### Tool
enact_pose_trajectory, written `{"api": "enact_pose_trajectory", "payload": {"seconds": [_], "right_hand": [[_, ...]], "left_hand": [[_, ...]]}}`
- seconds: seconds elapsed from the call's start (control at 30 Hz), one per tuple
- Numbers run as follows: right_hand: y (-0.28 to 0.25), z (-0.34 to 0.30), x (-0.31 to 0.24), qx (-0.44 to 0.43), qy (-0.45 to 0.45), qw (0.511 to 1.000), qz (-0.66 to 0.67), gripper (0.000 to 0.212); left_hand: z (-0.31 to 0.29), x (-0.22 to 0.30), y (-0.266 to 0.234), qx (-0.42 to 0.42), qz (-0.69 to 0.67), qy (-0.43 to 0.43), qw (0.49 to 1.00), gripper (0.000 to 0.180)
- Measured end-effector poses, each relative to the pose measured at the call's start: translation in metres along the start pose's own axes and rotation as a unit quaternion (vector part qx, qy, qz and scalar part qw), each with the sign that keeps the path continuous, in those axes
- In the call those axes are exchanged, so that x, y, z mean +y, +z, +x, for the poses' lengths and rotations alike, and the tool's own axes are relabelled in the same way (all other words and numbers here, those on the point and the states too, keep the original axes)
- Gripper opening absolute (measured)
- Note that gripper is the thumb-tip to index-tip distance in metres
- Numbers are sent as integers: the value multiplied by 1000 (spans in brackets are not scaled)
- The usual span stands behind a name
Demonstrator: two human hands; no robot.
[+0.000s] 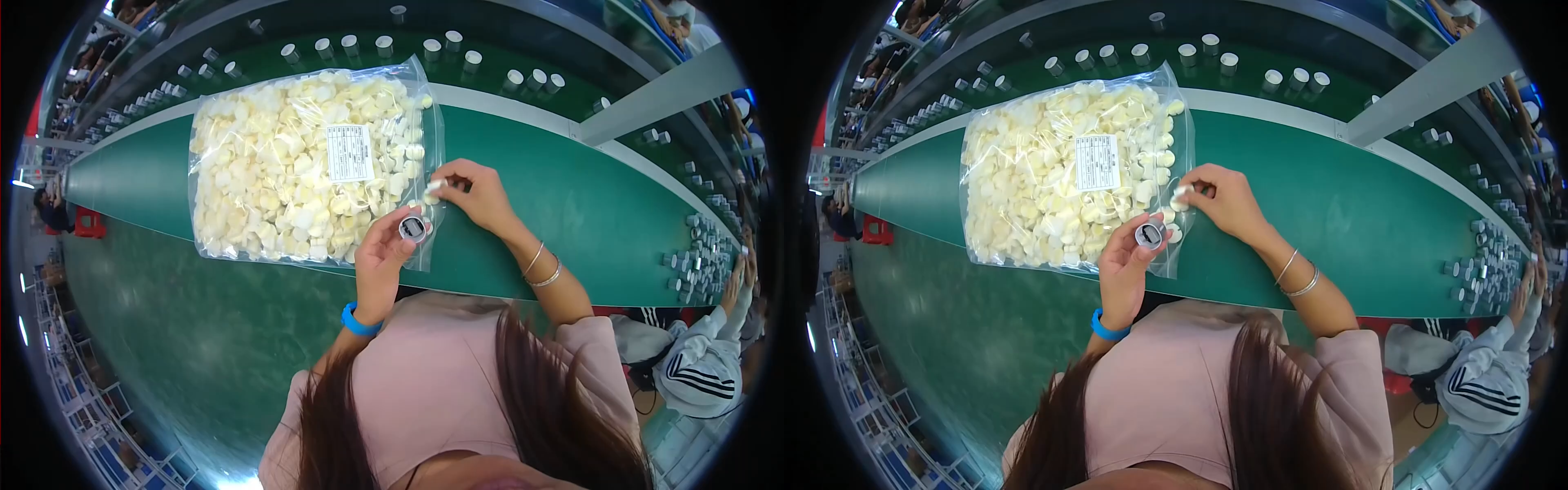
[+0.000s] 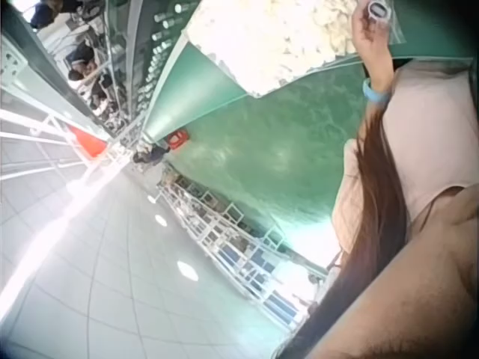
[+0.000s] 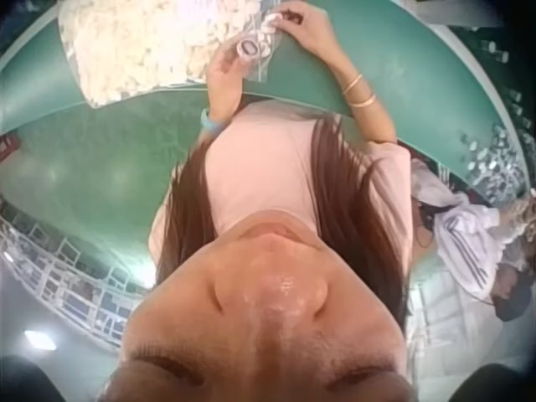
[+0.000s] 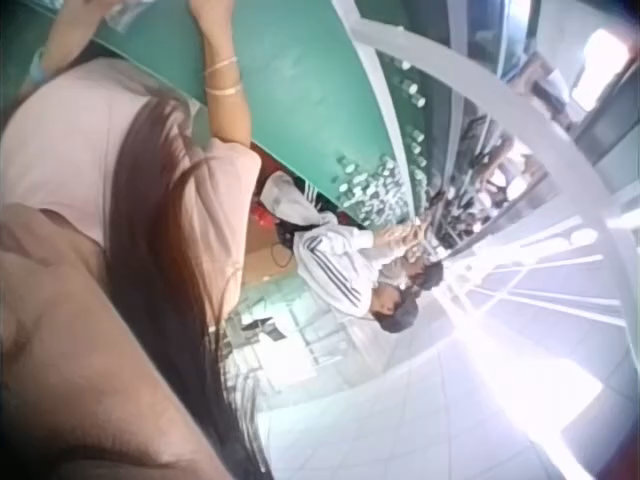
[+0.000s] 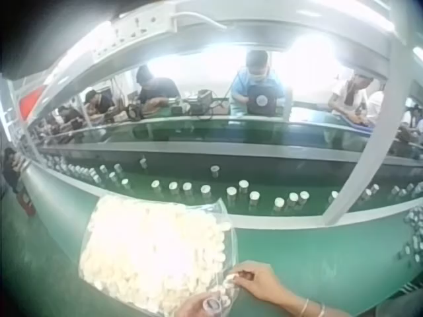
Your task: The person assembles components by hand, inserting small foam or plastic pieces into metal cylindrical casings on a factory assembly line.
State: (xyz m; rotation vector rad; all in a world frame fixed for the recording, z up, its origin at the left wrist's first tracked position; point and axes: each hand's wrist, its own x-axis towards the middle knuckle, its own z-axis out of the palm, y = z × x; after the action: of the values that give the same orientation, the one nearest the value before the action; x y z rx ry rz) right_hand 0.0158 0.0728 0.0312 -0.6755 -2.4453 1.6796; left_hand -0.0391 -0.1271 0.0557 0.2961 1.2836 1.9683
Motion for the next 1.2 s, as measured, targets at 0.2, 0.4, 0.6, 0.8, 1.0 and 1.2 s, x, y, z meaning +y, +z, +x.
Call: {"api": "enact_pose_trajectory", "payload": {"seconds": [0.2, 0.4, 0.6, 0.8, 1.0, 1.2], "right_hand": [[-22, -32, 3, 158, -57, 985, -43, 23], [-42, -77, 23, 206, -161, 917, -301, 33], [-55, -75, 1, 210, -29, 966, -147, 29], [-31, -62, 4, 158, -63, 957, -234, 22], [-36, -68, 5, 89, -140, 958, -235, 22], [-34, -56, 10, 77, -100, 958, -256, 24]], "left_hand": [[-1, -3, 6, -14, -30, -13, 999, 48], [1, -7, 16, -45, -49, -22, 998, 44], [11, -4, 20, -53, -45, -27, 997, 45], [-1, -2, 12, -8, 23, -12, 1000, 37], [-6, -1, 14, -36, -32, 9, 999, 40], [-3, -5, 12, -6, -41, 63, 997, 40]]}}
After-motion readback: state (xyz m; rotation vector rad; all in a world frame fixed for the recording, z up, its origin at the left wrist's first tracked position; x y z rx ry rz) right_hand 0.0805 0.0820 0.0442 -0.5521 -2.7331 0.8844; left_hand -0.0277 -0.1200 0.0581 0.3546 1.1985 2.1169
